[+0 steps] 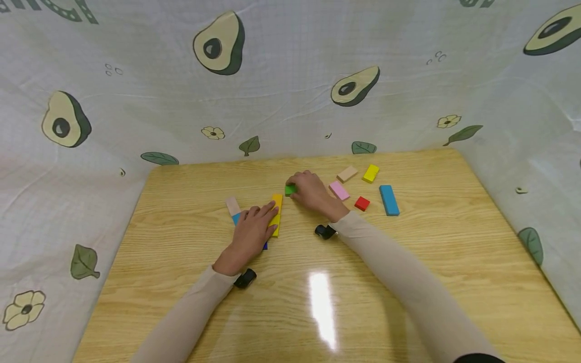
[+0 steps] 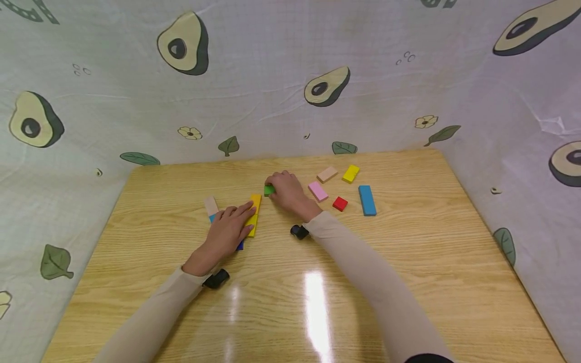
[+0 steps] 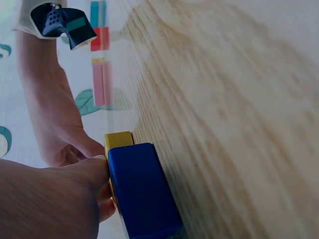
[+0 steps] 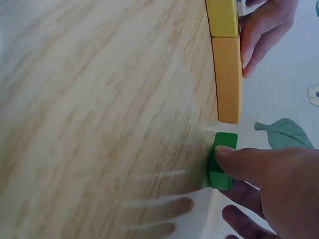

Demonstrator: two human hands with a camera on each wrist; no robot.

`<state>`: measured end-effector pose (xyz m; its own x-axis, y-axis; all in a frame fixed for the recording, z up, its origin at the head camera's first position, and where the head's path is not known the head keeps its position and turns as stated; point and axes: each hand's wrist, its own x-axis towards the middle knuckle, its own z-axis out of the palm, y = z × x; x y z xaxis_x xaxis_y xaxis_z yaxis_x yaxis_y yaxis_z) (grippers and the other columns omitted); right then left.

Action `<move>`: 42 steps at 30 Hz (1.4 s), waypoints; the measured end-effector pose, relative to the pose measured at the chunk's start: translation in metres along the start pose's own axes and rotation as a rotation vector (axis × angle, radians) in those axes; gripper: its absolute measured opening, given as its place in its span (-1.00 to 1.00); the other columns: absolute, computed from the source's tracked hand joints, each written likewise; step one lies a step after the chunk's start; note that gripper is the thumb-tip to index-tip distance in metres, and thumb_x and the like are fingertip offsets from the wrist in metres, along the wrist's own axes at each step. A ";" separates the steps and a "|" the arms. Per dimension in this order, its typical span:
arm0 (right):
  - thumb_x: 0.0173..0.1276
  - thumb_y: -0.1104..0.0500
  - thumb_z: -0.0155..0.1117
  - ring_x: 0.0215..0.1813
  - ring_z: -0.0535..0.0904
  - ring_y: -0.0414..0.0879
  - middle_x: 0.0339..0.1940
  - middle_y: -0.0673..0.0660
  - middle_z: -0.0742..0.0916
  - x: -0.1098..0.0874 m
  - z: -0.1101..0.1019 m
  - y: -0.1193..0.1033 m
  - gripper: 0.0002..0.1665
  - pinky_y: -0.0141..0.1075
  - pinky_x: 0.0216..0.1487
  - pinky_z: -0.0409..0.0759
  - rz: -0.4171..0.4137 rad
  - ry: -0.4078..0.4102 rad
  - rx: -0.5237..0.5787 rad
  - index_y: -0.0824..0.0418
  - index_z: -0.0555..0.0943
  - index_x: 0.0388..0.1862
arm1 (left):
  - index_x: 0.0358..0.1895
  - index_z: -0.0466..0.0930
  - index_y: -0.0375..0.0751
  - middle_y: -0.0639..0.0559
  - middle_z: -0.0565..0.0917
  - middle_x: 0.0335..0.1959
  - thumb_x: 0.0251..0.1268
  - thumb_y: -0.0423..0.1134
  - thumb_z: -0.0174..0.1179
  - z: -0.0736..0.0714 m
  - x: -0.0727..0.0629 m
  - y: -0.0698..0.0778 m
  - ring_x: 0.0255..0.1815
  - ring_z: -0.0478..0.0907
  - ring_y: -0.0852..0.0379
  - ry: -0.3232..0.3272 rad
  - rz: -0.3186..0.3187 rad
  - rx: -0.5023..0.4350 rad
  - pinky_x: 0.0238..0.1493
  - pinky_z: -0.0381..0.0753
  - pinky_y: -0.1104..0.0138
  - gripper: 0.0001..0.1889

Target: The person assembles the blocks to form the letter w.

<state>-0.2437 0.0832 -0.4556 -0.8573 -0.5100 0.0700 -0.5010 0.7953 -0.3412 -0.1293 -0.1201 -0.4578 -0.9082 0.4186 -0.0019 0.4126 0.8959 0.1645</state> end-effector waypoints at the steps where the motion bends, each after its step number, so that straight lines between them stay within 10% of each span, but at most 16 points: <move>1: 0.44 0.22 0.49 0.14 0.64 0.16 0.14 0.22 0.78 0.000 0.000 0.000 -0.63 0.02 0.26 0.58 0.002 0.001 0.002 0.25 0.76 0.19 | 0.56 0.45 -0.11 -0.03 0.37 0.63 0.65 -0.06 0.17 0.000 0.000 0.000 0.42 0.44 -0.18 0.001 0.001 -0.001 0.35 0.43 -0.11 -0.46; 17: 0.45 0.15 0.48 0.19 0.65 0.17 0.21 0.23 0.76 -0.006 -0.001 -0.005 -0.54 0.03 0.25 0.61 0.011 0.000 -0.037 0.26 0.72 0.28 | 0.56 0.45 -0.12 -0.03 0.36 0.63 0.64 -0.07 0.18 -0.001 0.000 0.003 0.42 0.44 -0.18 -0.001 -0.008 -0.020 0.38 0.41 -0.13 -0.46; 42: 0.36 0.28 0.50 0.39 0.50 0.33 0.37 0.36 0.64 -0.093 -0.045 0.054 -0.40 0.21 0.43 0.41 0.077 0.114 0.077 0.40 0.60 0.36 | 0.56 0.45 -0.15 -0.07 0.37 0.63 0.63 -0.09 0.19 0.000 -0.002 0.002 0.42 0.44 -0.21 0.001 -0.006 -0.046 0.37 0.42 -0.14 -0.46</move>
<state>-0.1967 0.1884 -0.4388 -0.9030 -0.4043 0.1452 -0.4262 0.8011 -0.4202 -0.1264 -0.1195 -0.4571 -0.9108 0.4129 -0.0021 0.4033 0.8907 0.2096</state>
